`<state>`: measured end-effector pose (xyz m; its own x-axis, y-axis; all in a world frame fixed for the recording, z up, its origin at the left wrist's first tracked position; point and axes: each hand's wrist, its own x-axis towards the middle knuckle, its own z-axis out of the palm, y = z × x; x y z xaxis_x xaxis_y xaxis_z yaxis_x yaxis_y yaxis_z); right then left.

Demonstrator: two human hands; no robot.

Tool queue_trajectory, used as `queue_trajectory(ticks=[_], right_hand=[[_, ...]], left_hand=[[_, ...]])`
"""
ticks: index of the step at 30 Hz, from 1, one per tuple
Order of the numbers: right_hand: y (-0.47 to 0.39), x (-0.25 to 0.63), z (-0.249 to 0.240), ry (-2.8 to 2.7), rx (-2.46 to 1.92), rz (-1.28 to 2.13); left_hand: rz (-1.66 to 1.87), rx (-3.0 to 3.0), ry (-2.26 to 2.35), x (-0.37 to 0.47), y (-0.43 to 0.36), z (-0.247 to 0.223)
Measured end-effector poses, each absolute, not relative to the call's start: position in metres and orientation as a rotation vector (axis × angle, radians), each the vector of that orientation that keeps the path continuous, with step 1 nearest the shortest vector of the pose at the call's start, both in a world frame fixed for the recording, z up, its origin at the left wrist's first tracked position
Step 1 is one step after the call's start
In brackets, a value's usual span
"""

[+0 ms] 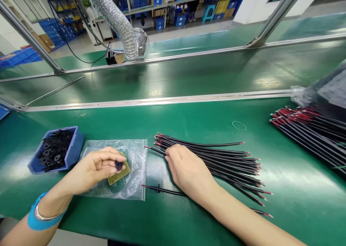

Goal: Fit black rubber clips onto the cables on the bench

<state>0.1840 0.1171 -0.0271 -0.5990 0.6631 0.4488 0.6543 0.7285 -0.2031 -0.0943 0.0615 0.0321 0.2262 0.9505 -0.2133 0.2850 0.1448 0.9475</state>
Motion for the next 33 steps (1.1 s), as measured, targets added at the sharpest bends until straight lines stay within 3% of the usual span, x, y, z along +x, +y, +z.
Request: queue_trajectory(ticks=[6,13,18,22,28,33], right_hand=[[0.103,0.192,-0.005,-2.242,-0.841,0.315],[0.093,0.187,-0.003,-2.249,-0.788,0.225],[0.089,0.18,-0.007,-2.303,-0.777,0.211],[0.085,0.177,-0.007,-2.285,-0.747,0.212],[0.081,0.178,-0.002,-2.204,-0.679,0.211],[0.082,0.181,-0.002,-2.176,-0.688,0.195]], left_hand=[[0.581,1.944,1.503,-0.097,0.06,0.023],[0.342,2.572,1.627,-0.085,0.049,0.015],[0.206,2.685,1.682,-0.075,0.047,0.022],[0.513,2.351,1.657,-0.07,0.048,0.018],[0.947,1.016,1.329,-0.052,0.046,0.017],[1.042,0.748,1.172,-0.042,0.046,0.023]])
